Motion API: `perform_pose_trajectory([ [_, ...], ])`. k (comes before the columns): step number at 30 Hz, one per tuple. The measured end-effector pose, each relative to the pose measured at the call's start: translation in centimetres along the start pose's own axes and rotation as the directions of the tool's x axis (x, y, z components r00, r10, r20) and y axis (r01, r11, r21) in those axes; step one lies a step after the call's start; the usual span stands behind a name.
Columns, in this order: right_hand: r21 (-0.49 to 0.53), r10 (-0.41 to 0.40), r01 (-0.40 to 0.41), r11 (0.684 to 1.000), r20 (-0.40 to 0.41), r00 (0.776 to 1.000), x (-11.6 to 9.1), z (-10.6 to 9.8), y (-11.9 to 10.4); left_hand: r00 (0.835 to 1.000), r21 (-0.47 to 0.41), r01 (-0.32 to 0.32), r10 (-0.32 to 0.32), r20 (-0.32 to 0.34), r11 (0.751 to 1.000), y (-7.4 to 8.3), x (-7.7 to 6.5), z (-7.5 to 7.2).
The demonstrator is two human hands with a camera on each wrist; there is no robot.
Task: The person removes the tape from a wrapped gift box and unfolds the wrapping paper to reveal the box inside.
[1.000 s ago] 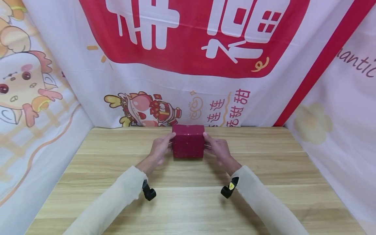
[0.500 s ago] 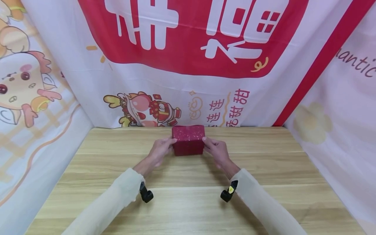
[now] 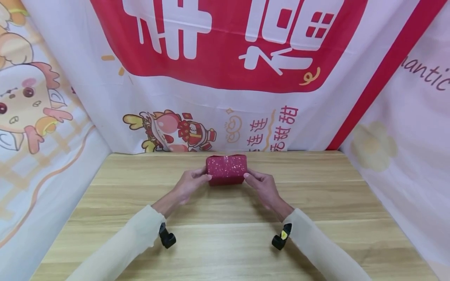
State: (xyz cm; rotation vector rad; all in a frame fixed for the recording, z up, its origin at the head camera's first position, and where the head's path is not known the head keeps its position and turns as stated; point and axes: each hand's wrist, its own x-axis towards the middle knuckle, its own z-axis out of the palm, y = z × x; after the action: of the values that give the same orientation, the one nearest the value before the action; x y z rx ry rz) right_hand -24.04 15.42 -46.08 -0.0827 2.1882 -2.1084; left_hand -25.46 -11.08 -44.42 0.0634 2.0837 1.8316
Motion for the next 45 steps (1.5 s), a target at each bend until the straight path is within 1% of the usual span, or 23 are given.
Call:
perform_pose_trajectory([
  [3,-0.013,0.008,-0.007,1.000,0.017,1.000,-0.2,-0.2,0.1,1.000,-0.022,-0.012,0.012,0.002,1.000,-0.3,-0.2,-0.1],
  [8,-0.002,0.029,-0.029,1.000,0.057,0.998,-0.3,-0.4,0.2,0.998,-0.122,-0.055,0.059,0.030,0.991,-1.0,-0.1,-0.2],
  [10,0.007,0.032,-0.033,0.999,0.069,0.997,-0.3,-0.5,0.2,0.996,-0.142,-0.072,0.079,0.043,0.987,-1.2,-0.1,-0.2],
  [13,-0.016,0.054,-0.053,0.998,0.076,0.996,-0.5,-0.6,0.1,0.997,-0.174,-0.058,0.067,0.044,0.983,-1.4,-0.1,-0.2],
  [17,-0.048,0.119,-0.116,0.992,0.074,0.990,-0.7,-0.8,-0.1,0.999,-0.253,-0.041,0.045,0.012,0.967,-1.4,-0.1,0.0],
  [19,-0.029,0.137,-0.135,0.990,0.073,0.988,-0.8,-0.8,-0.2,0.999,-0.298,-0.041,0.038,-0.018,0.954,-1.3,0.0,0.2],
  [21,0.008,0.148,-0.148,0.989,0.059,0.987,-0.7,-0.6,-0.3,0.999,-0.318,-0.033,0.018,-0.050,0.947,-1.4,0.1,0.3],
  [22,0.032,0.145,-0.147,0.989,0.051,0.988,-0.7,-0.5,-0.3,0.998,-0.319,-0.033,0.014,-0.061,0.947,-1.4,0.1,0.4],
  [24,0.077,0.153,-0.155,0.985,0.036,0.988,-0.7,-0.3,-0.2,0.996,-0.333,-0.015,-0.015,-0.088,0.943,-1.5,0.2,0.5],
  [25,0.095,0.165,-0.166,0.982,0.027,0.986,-0.7,-0.3,-0.2,0.995,-0.325,-0.007,-0.027,-0.097,0.946,-1.6,0.2,0.5],
  [28,0.105,0.191,-0.192,0.976,0.014,0.981,-0.8,0.0,0.0,0.990,-0.311,0.010,-0.052,-0.128,0.950,-2.0,0.2,0.6],
  [29,0.102,0.207,-0.207,0.973,0.013,0.978,-0.8,0.0,0.1,0.988,-0.312,0.018,-0.064,-0.138,0.950,-2.1,0.3,0.6],
  [33,0.078,0.239,-0.239,0.968,0.018,0.971,-1.0,0.1,0.6,0.985,-0.298,0.022,-0.071,-0.156,0.954,-2.5,0.3,0.7],
  [40,0.037,0.226,-0.228,0.973,0.052,0.973,-1.2,0.1,1.2,0.980,-0.268,0.038,-0.088,-0.179,0.963,-3.1,0.3,0.9],
  [45,0.011,0.248,-0.249,0.968,0.055,0.967,-1.5,0.1,1.2,0.974,-0.251,0.048,-0.101,-0.203,0.967,-3.4,0.2,1.0],
])
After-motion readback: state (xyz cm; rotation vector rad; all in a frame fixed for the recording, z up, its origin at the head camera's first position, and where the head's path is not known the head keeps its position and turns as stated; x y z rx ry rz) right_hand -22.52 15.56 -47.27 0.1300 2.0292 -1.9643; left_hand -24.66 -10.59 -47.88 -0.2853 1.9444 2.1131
